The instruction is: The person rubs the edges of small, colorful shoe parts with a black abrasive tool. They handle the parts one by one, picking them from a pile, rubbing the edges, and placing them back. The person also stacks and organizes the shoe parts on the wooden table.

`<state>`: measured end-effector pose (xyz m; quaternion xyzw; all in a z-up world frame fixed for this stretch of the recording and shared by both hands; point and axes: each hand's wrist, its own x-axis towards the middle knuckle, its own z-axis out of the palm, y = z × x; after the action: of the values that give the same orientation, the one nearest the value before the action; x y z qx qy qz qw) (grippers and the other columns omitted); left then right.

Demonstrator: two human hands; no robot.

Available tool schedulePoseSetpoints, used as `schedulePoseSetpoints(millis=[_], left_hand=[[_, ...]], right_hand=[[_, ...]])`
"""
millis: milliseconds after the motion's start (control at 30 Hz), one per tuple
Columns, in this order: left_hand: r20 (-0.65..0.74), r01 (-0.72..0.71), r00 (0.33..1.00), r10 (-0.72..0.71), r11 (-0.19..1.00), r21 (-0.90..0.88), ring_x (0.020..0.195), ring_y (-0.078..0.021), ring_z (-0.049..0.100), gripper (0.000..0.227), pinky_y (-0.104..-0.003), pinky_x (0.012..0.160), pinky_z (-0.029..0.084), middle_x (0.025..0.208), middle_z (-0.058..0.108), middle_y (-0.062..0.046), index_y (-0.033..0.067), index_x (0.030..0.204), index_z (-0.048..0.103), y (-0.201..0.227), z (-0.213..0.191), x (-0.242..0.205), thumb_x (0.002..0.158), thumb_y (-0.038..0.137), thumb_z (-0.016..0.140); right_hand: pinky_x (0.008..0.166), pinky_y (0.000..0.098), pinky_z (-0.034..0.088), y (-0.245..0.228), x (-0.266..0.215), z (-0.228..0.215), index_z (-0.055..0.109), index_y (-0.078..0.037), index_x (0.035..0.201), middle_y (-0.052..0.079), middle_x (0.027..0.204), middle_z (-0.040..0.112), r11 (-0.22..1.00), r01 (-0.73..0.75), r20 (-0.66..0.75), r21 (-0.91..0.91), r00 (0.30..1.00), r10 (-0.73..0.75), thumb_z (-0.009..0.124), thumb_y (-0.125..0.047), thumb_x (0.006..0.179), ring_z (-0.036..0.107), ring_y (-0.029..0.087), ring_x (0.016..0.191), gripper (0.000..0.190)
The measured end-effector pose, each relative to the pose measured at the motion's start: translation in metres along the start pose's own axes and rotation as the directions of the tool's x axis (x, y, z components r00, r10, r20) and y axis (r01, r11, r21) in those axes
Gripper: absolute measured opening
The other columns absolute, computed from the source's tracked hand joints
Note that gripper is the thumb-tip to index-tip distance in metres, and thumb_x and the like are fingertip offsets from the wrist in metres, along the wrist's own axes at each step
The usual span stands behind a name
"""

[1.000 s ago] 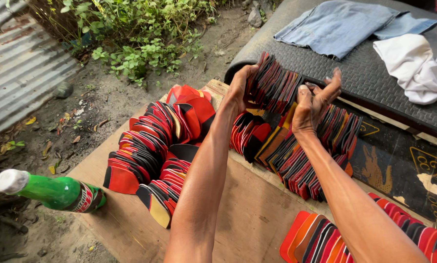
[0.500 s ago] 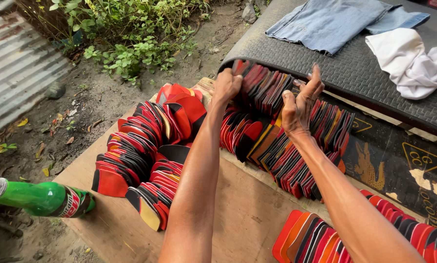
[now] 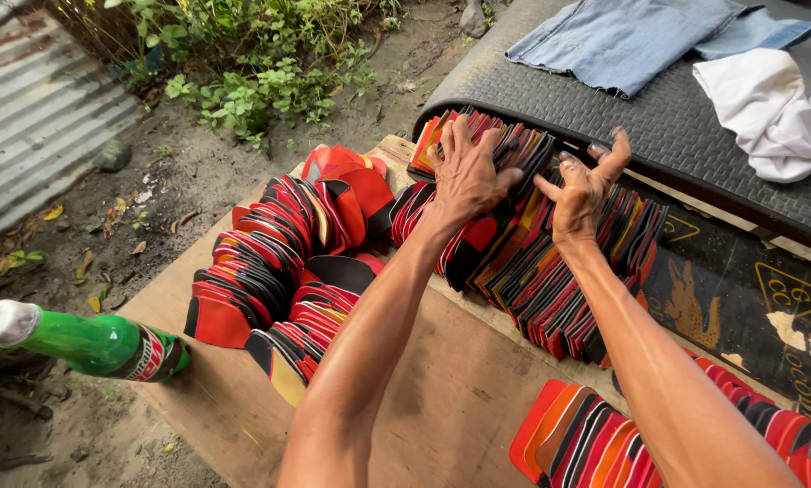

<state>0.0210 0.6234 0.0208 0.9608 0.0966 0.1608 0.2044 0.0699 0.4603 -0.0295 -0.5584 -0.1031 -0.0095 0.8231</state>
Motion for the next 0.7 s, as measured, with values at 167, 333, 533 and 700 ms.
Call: schedulePoseSetpoints(millis=[167, 333, 533, 700], left_hand=[[0.065, 0.197, 0.979, -0.192, 0.977, -0.078, 0.145, -0.0442, 0.026, 0.080, -0.070, 0.112, 0.025, 0.150, 0.032, -0.022, 0.0179, 0.142, 0.051, -0.014, 0.014, 0.009, 0.073, 0.047, 0.079], [0.002, 0.134, 0.991, -0.135, 0.985, -0.107, 0.139, -0.0466, 0.029, 0.077, -0.068, 0.108, 0.026, 0.149, 0.032, -0.028, 0.0133, 0.141, 0.050, -0.012, 0.003, 0.008, 0.080, 0.052, 0.074], [0.148, 0.228, 0.963, -0.225, 0.974, -0.005, 0.135, -0.0463, 0.043, 0.093, -0.063, 0.113, 0.031, 0.141, 0.044, -0.033, -0.0003, 0.154, 0.033, -0.034, -0.034, -0.017, 0.095, 0.071, 0.043], [0.226, 0.142, 0.960, -0.164, 0.984, 0.111, 0.142, -0.0609, 0.013, 0.125, -0.065, 0.113, 0.011, 0.150, 0.016, -0.050, -0.0057, 0.156, 0.014, -0.037, -0.030, -0.065, 0.087, 0.091, 0.053]], right_hand=[[0.092, 0.0589, 0.060, -0.002, 0.003, -0.012, 0.015, -0.021, 0.160, 0.014, 0.145, 0.025, 0.994, 0.084, -0.020, -0.073, 0.996, -0.086, 0.050, -0.009, 0.098, 0.055, 0.030, 0.116, 0.071], [0.091, 0.0586, 0.061, -0.012, 0.000, -0.021, 0.019, -0.020, 0.159, 0.016, 0.145, 0.026, 0.989, 0.101, -0.038, -0.103, 0.994, -0.106, 0.050, -0.008, 0.097, 0.056, 0.028, 0.120, 0.070], [0.093, 0.0548, 0.062, -0.037, -0.004, -0.036, 0.017, -0.019, 0.160, 0.019, 0.147, 0.026, 0.986, 0.141, 0.018, -0.094, 0.990, -0.140, 0.048, -0.007, 0.101, 0.056, 0.029, 0.122, 0.068], [0.094, 0.0523, 0.061, -0.058, -0.037, -0.033, 0.018, -0.018, 0.163, 0.020, 0.148, 0.031, 0.971, 0.166, 0.104, -0.170, 0.983, -0.150, 0.044, -0.006, 0.104, 0.056, 0.029, 0.126, 0.066]])
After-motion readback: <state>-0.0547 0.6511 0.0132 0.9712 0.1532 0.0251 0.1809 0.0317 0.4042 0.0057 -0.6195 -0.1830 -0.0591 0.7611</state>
